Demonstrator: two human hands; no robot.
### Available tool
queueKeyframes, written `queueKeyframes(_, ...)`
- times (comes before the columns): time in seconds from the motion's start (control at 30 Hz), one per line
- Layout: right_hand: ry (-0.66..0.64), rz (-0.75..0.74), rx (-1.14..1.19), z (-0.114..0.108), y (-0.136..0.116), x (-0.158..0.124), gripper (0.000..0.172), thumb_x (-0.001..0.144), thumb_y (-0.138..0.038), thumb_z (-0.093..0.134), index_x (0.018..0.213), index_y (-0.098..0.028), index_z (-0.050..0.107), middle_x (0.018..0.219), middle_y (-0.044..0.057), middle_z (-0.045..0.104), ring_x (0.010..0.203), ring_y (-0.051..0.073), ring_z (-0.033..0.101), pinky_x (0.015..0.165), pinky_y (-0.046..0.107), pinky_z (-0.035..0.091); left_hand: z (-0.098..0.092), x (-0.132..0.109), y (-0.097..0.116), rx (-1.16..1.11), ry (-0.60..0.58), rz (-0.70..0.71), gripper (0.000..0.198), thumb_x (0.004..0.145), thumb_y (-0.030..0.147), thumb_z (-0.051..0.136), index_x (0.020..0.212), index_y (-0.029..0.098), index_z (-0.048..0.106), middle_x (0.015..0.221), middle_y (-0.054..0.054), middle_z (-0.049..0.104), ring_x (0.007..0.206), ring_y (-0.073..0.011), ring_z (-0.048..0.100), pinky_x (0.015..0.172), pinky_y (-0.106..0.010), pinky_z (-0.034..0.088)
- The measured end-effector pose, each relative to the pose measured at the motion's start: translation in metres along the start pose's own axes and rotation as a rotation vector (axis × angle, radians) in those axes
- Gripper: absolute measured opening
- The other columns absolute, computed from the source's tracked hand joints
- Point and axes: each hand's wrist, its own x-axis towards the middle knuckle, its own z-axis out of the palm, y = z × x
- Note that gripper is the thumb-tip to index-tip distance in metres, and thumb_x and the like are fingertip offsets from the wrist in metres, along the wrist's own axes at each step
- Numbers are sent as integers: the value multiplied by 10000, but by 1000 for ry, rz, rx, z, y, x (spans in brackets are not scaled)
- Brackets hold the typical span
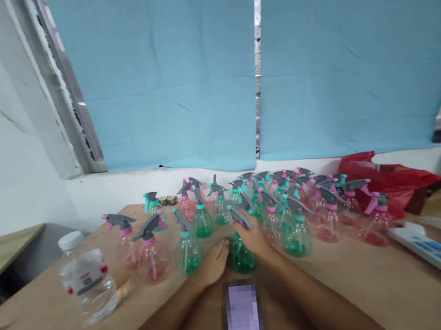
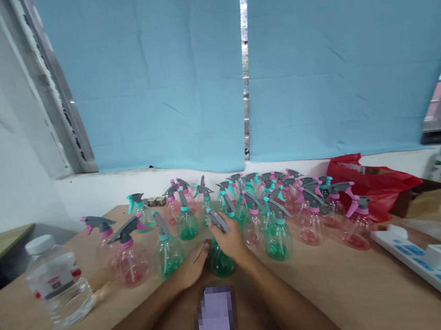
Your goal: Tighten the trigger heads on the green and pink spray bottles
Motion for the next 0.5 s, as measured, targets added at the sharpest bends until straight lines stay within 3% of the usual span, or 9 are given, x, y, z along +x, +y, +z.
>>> queueKeyframes(0.2, 106, -87, -56, 2, 2, -9, 270, 982, -424, 549, 1138, -211, 608, 875, 41, 680, 761, 197, 628, 721, 303, 491, 2, -4, 12, -46, 107, 10, 497, 1090, 466, 342, 1515, 212, 375, 1518, -130, 470, 1419, -254, 428, 1216, -477, 297)
queueKeyframes(0.33, -19, -125, -120, 9, 12, -20, 297, 1044, -411, 412, 1176, -233, 611, 1009, 78, 689, 932, 232, 652, 873, 382, 514, 8, -7, 14, 48, 105, 60, 655, 1068, 459, 419, 1618, 233, 144, 1648, -141, 235, 1536, -281, 200, 1247, -514, 201)
queueKeyframes(0.4, -91, -144, -138, 14, 19, -24, 348, 1056, -411, 374, 1265, -244, 598, 1152, 104, 674, 1085, 252, 629, 993, 434, 488, 10, -7, 12, 121, 172, 65, 710, 1059, 421, 439, 1632, 238, 62, 1661, -149, 151, 1556, -306, 104, 1246, -556, 162)
queueKeyframes(0.5, -198, -112, -119, 21, 30, -29, 453, 1061, -442, 368, 1456, -257, 488, 1394, 110, 586, 1318, 261, 526, 1151, 483, 394, 10, -7, 14, 230, 323, 96, 721, 1037, 317, 442, 1632, 227, 45, 1637, -168, 128, 1549, -326, 116, 1236, -584, 169)
